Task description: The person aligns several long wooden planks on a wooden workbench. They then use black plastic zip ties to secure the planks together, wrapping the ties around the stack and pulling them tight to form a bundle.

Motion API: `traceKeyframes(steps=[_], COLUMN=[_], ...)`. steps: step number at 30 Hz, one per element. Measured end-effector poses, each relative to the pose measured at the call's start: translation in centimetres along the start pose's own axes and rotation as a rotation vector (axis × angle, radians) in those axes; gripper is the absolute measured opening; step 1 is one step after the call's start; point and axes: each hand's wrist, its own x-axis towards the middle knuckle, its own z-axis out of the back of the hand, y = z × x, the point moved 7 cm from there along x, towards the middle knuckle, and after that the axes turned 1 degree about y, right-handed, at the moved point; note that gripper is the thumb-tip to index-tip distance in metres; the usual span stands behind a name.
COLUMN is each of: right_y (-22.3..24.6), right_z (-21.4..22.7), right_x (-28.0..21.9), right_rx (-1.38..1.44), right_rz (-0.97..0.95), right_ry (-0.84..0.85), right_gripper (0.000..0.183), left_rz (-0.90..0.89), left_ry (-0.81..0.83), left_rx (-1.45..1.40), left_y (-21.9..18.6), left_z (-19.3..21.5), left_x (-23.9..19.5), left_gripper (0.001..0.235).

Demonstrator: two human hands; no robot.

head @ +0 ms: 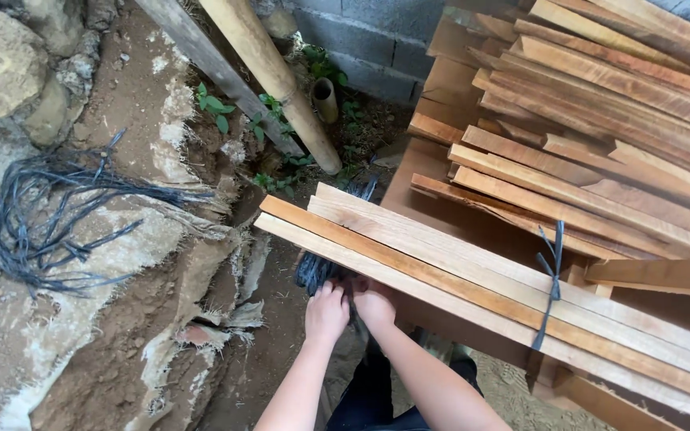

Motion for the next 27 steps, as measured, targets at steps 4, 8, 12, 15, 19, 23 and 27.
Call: traceKeyframes(steps=[4, 8, 12, 15, 19, 23, 27], right_y=[2.9, 2.1, 1.4, -2.7, -2.8, -2.7, 0.1], right_z=[0.8, 0.6, 1.2, -0.1, 2.9, 5.7, 14.3], right_x=[-1.4, -0.9, -1.1, -0.5, -3.5, -6.5, -8.0], right_rx=[-0.103, -0.101, 0.030, 0.128, 0.059, -0.267, -0.527], right_rz=[-0.142, -0.181, -0.046, 0.016, -0.023, 0.218, 0.321], right_ry=[0.032, -0.012, -0.051, 0.017, 0.341, 0.668, 0.586], right_gripper=[0.043, 0.040, 0.035, 0.035, 0.055, 0.032, 0.024], left_rz=[-0.028, -0.059, -0.063, -0.061, -0.018, 0.048, 0.061], left_ry=[0.052, 0.141, 0.202, 0.217, 0.331, 0.419, 0.459], left_rx=[0.044, 0.141, 0.246, 0.265, 0.351, 0.315, 0.397], left_y=[1.2, 0.2, -0.5, -0.8, -1.7, -2.2, -2.2], left_z=[0.3, 1.1, 0.9, 0.6, 1.4, 1.7, 0.1], left_x=[-0.4, -0.2, -0.7, -0.8, -1.1, -1.4, -1.3], left_gripper=[0.033, 0.037, 0.043, 0.040, 0.047, 0.061, 0.063])
